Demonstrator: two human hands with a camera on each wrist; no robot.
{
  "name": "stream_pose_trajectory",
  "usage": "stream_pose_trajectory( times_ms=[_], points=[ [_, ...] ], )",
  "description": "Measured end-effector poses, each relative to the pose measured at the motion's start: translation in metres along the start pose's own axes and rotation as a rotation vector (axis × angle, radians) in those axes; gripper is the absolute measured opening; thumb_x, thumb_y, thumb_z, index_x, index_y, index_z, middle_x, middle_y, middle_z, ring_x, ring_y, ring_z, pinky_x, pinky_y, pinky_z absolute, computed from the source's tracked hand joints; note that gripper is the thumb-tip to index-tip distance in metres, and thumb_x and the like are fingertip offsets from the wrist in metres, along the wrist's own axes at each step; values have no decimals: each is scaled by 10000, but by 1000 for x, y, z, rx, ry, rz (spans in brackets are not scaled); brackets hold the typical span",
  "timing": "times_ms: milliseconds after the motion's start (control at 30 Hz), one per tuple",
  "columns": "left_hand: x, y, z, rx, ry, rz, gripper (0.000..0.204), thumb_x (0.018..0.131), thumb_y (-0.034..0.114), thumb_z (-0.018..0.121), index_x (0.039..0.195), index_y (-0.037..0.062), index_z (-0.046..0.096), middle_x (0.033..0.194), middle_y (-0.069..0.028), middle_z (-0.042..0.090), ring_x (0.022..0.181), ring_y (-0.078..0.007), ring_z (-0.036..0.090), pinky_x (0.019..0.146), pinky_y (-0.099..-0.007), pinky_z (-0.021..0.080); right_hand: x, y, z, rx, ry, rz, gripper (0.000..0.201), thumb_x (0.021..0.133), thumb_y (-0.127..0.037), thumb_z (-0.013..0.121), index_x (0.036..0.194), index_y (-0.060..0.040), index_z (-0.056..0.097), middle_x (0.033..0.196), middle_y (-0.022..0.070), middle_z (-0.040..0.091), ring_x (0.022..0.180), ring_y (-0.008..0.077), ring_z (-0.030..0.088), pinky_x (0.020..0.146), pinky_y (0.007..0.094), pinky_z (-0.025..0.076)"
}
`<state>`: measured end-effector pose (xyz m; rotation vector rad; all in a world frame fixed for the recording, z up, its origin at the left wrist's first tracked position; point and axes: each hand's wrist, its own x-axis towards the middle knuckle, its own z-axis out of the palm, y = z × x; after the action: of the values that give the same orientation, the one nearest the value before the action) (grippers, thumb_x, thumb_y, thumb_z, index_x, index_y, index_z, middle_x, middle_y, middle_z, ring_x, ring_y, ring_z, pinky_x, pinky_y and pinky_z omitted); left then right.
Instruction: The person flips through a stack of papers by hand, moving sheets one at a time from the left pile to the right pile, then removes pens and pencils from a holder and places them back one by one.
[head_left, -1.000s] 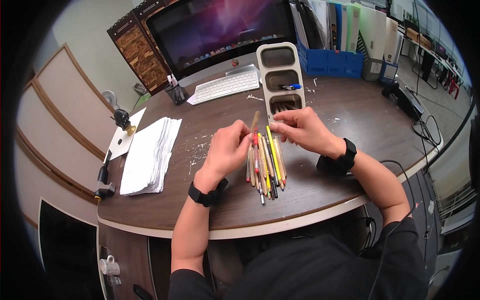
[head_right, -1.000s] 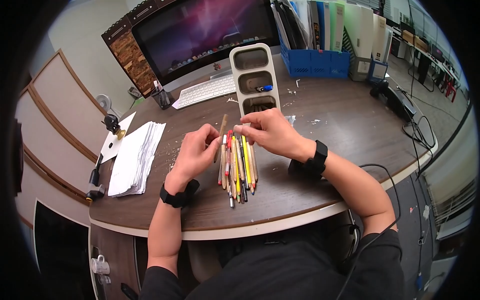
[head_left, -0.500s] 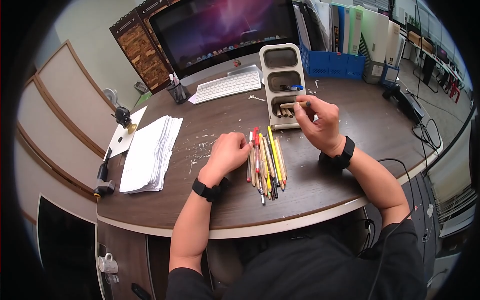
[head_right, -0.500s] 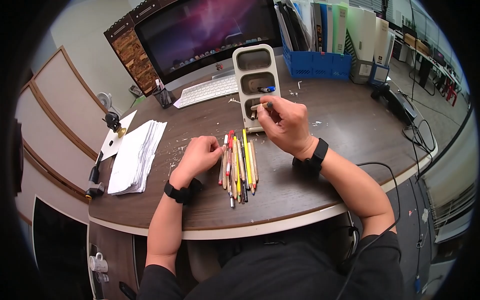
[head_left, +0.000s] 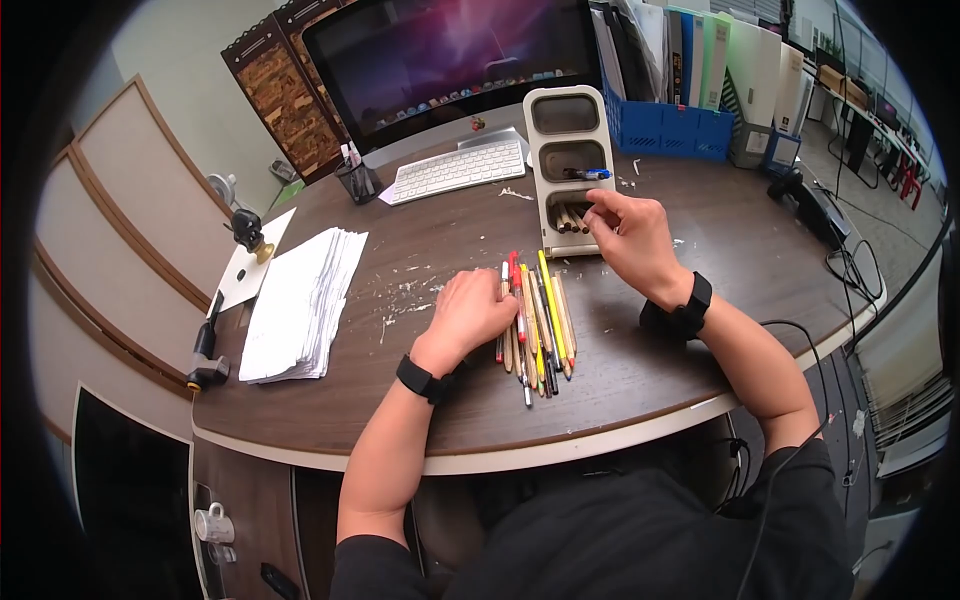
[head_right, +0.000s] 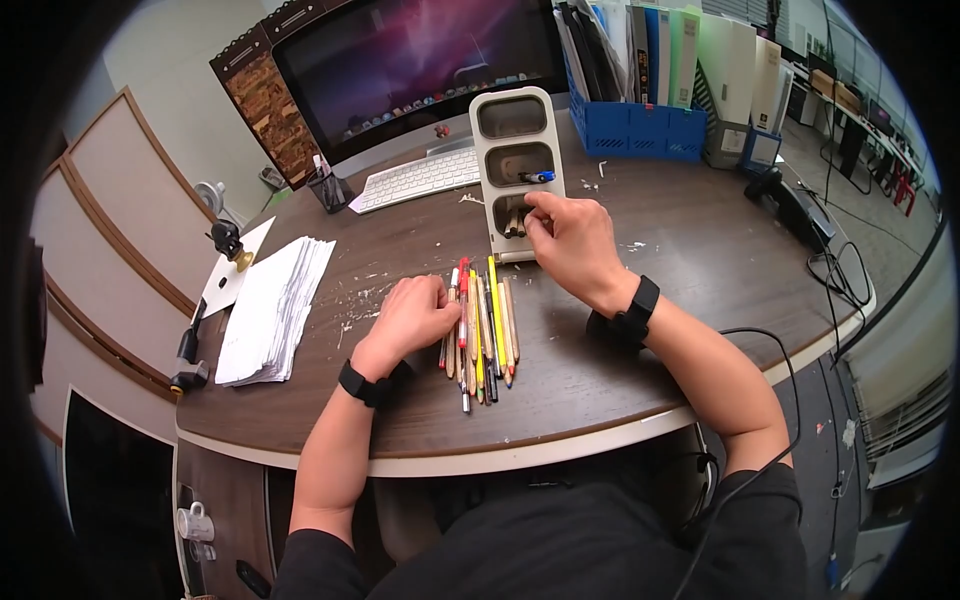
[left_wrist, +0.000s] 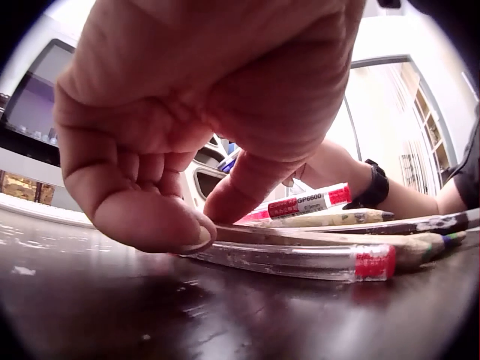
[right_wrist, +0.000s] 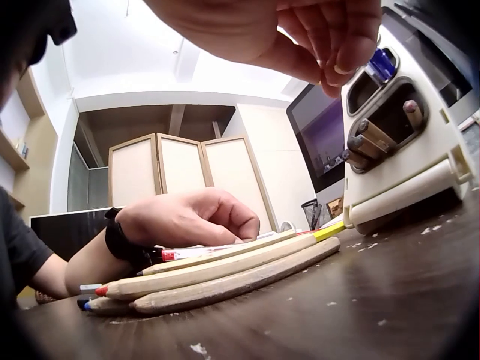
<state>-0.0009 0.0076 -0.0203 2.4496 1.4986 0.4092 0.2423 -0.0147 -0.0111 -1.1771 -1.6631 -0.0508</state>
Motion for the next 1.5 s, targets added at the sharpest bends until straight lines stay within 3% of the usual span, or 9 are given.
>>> stream_pose_trajectory(
  times_ms=[200,267,367,533,800,867,967,1300,1500],
  points=[
    [-3,1,-18,-95,61,51,256,751,204,676,731,-48,636,678,-209,642,644,-330,642,648,-405,513,-2,-12,-1,62,-6,-84,176,855,-38,682,1010,42,709,771,151,718,614,160,657,589,283,509],
    [-2,0,-27,-137,77,88,253,772,198,680,743,-48,631,653,-174,637,603,-271,632,614,-376,503,-2,-19,-5,164,-230,-12,150,833,-59,663,953,15,714,785,176,703,665,286,697,603,342,525],
    [-8,3,-36,-360,55,256,218,895,171,674,827,-26,610,619,-22,558,581,-57,480,527,-261,407,-4,-31,-7,438,-487,172,276,918,-212,686,1046,32,706,720,107,701,590,147,650,539,270,490],
    [-17,17,-38,-577,-27,379,206,944,166,683,880,-5,588,664,35,540,612,-20,462,527,-224,384,-12,-48,-4,718,-792,377,338,993,-320,624,967,9,698,704,23,671,563,36,566,482,198,432],
    [-8,8,-30,-746,-95,212,186,989,195,630,925,20,627,700,56,576,614,-12,531,539,-191,422,-10,-51,-12,741,-185,377,163,959,-136,624,892,-4,692,657,19,649,522,19,539,446,176,390],
    [-2,-5,-27,-632,-70,169,212,959,202,651,890,3,636,677,-2,612,595,-73,563,547,-247,455,-6,-35,-12,568,105,76,100,912,-63,651,857,15,680,642,-8,647,560,27,577,515,189,449],
    [1,-18,-13,-31,41,115,227,836,194,682,835,-31,655,744,-210,659,674,-358,645,645,-430,508,7,-24,-21,224,311,-211,56,873,-22,666,900,26,673,627,29,642,512,34,562,477,212,437],
    [0,-13,-4,-25,-41,102,297,862,258,664,816,-35,648,728,-234,647,726,-406,640,677,-453,497,12,-9,-23,-62,203,-323,105,809,-60,696,892,2,680,669,96,662,508,178,609,506,287,486],
    [1,-15,-4,-27,-53,107,276,847,240,659,817,-34,646,741,-232,653,741,-403,645,684,-453,501,9,13,-16,-276,-203,-66,165,815,-119,667,949,-34,716,753,146,699,716,347,674,701,451,539]
  ],
)
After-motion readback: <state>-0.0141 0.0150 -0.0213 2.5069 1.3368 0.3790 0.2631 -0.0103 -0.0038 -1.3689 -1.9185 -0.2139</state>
